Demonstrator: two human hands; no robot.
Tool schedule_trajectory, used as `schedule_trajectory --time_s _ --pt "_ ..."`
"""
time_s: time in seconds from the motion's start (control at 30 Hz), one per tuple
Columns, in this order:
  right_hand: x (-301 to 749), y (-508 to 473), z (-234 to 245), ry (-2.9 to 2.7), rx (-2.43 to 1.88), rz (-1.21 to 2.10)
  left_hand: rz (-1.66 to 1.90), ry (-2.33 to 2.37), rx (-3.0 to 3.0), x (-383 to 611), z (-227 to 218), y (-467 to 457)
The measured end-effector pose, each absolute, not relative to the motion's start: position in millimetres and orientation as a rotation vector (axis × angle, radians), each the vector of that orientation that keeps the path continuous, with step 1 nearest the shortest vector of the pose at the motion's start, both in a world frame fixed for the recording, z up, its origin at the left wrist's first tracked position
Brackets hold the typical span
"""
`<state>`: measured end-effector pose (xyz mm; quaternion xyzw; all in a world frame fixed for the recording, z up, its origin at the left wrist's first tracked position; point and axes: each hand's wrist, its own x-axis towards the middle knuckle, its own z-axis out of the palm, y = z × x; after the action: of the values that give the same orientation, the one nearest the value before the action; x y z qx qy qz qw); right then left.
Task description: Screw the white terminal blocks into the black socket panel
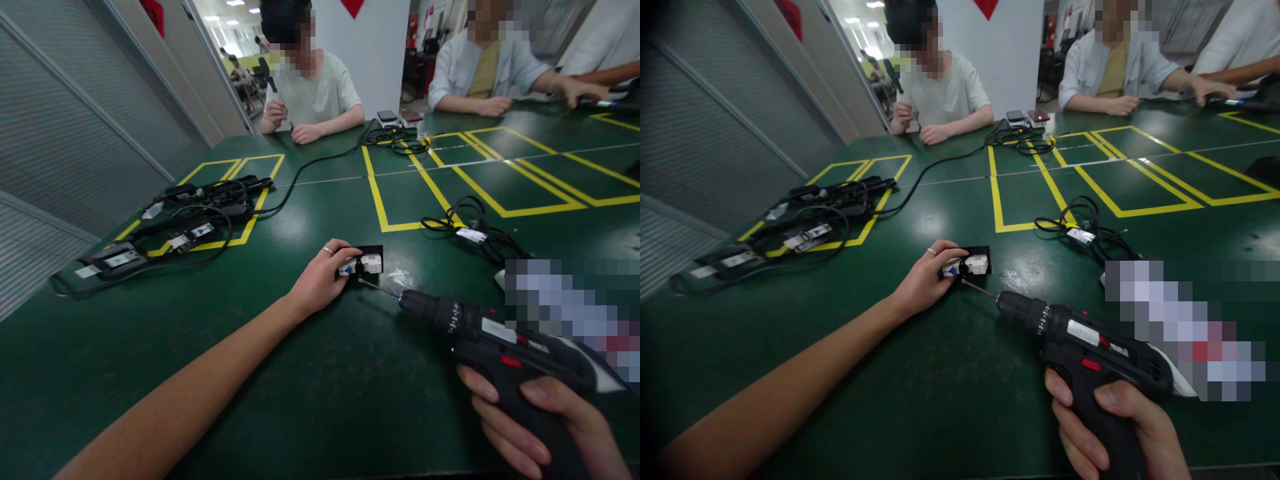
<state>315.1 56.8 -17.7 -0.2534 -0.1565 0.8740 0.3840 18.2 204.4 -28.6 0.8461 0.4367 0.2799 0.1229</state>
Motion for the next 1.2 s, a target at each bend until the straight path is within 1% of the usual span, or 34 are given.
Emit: schedule_trajectory --time_s 0.4,1.2 --pt "313.0 57.2 -12.5 -0.4 -0.717 2.175 0.83 1.262 2.468 17.5 -30.5 205.4" --pt "314.0 57.3 -17.5 -0.397 -0.648 2.225 0.825 1.268 2.462 18.4 -27.8 204.3"
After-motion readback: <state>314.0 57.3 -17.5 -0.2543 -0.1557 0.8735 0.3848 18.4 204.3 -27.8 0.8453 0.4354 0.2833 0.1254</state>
